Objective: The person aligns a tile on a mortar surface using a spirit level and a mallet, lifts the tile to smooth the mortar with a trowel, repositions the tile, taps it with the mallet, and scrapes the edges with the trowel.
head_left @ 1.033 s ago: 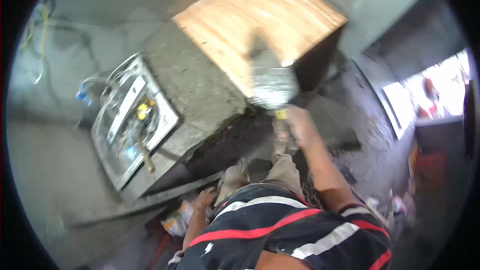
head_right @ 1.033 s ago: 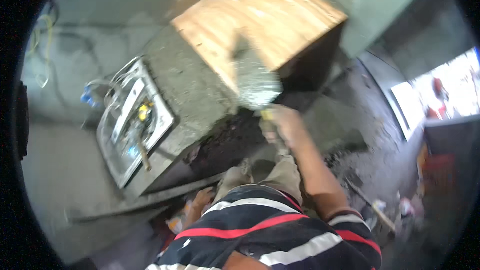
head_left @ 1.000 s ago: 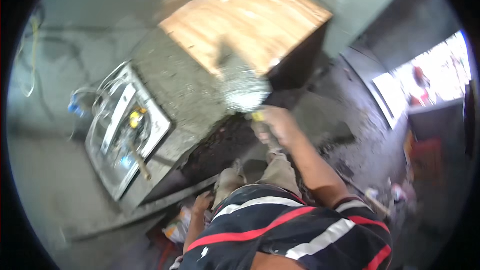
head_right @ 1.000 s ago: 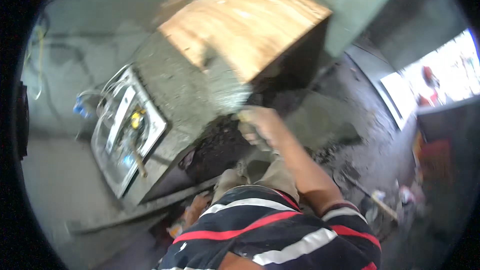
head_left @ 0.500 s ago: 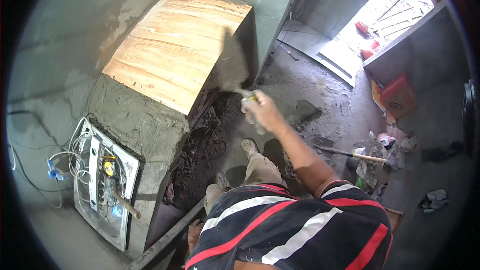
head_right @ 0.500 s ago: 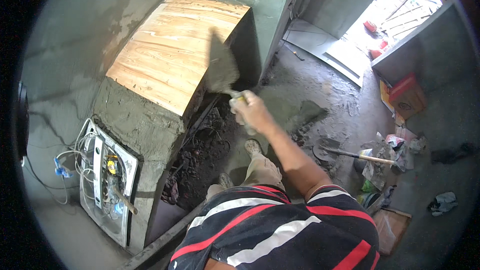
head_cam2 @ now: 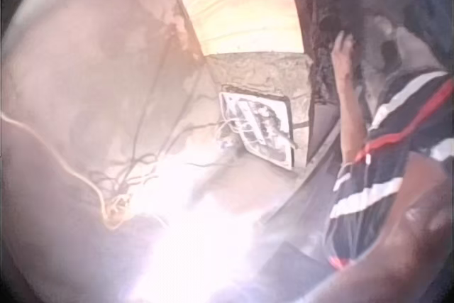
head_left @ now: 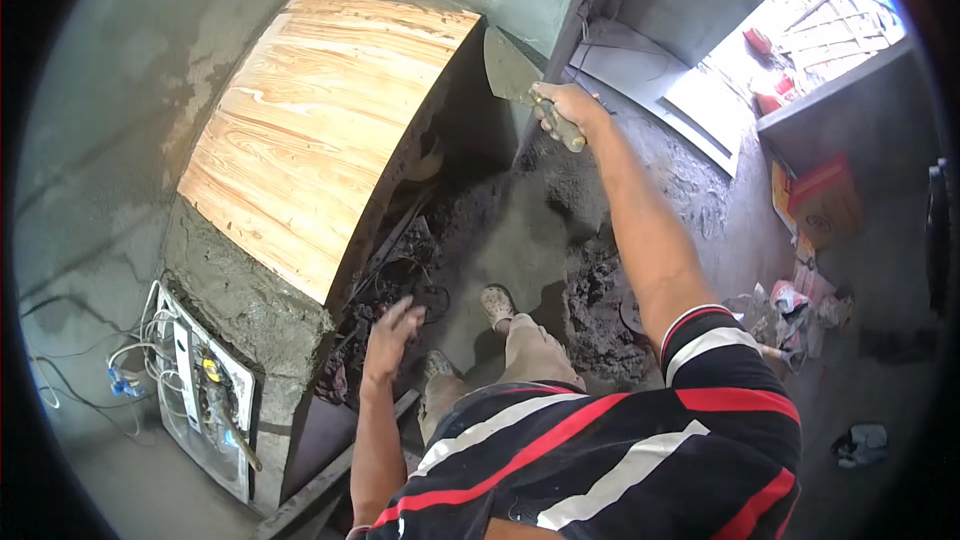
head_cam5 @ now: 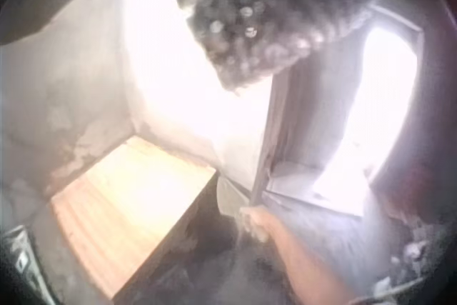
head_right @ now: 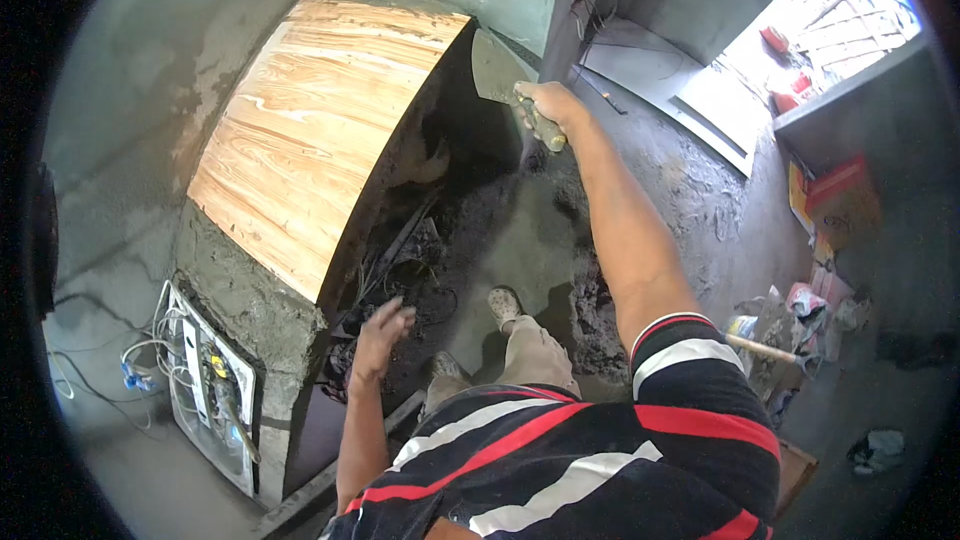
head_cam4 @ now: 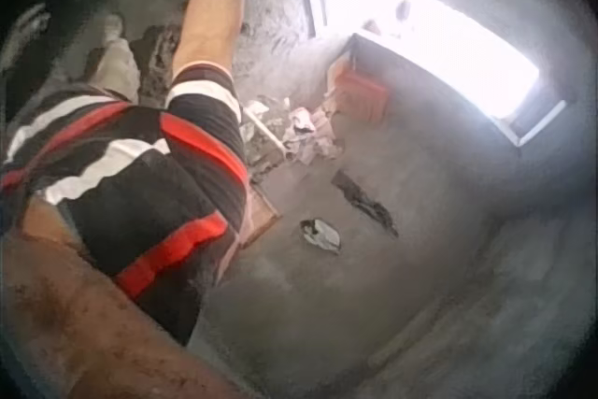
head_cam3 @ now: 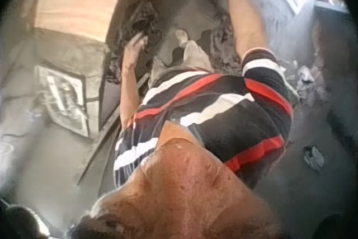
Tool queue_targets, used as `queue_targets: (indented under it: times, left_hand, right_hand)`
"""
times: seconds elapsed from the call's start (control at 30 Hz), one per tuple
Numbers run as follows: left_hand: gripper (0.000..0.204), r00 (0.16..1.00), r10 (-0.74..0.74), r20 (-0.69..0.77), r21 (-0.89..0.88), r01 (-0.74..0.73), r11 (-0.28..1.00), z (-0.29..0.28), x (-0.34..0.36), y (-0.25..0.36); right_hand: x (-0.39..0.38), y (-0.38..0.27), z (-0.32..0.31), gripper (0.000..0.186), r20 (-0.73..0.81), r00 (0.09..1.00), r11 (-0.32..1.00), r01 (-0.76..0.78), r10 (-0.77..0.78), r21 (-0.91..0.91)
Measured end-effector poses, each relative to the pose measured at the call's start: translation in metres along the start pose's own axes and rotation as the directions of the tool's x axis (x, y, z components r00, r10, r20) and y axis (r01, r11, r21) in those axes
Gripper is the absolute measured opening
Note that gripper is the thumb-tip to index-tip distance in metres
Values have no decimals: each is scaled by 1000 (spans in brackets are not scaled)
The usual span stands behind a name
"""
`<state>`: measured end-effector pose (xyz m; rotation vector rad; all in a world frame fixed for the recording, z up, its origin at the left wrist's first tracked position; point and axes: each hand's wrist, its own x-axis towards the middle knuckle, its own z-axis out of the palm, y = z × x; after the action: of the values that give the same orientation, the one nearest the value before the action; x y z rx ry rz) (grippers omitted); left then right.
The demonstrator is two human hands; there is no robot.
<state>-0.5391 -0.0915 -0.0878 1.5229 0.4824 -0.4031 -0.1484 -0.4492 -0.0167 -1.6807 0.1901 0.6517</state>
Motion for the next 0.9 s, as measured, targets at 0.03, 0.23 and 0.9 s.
queue_targets:
  times: [0.03,0.23,0.9]
  left_hand:
    - [62,999,24,32,-43,-23,999,14,19,26]
    - [62,997,13,78,-137,-2,991,50,58,71]
    - [56,992,-128,13,-387,123,914,44,70,41]
  right_hand:
    - [9,-1,-7,36,28,999,999,-16,15,40]
    - [35,-6,-27,35,209,977,986,-59,26,155]
    - [-19,19,-14,39,409,907,995,-101,102,-24]
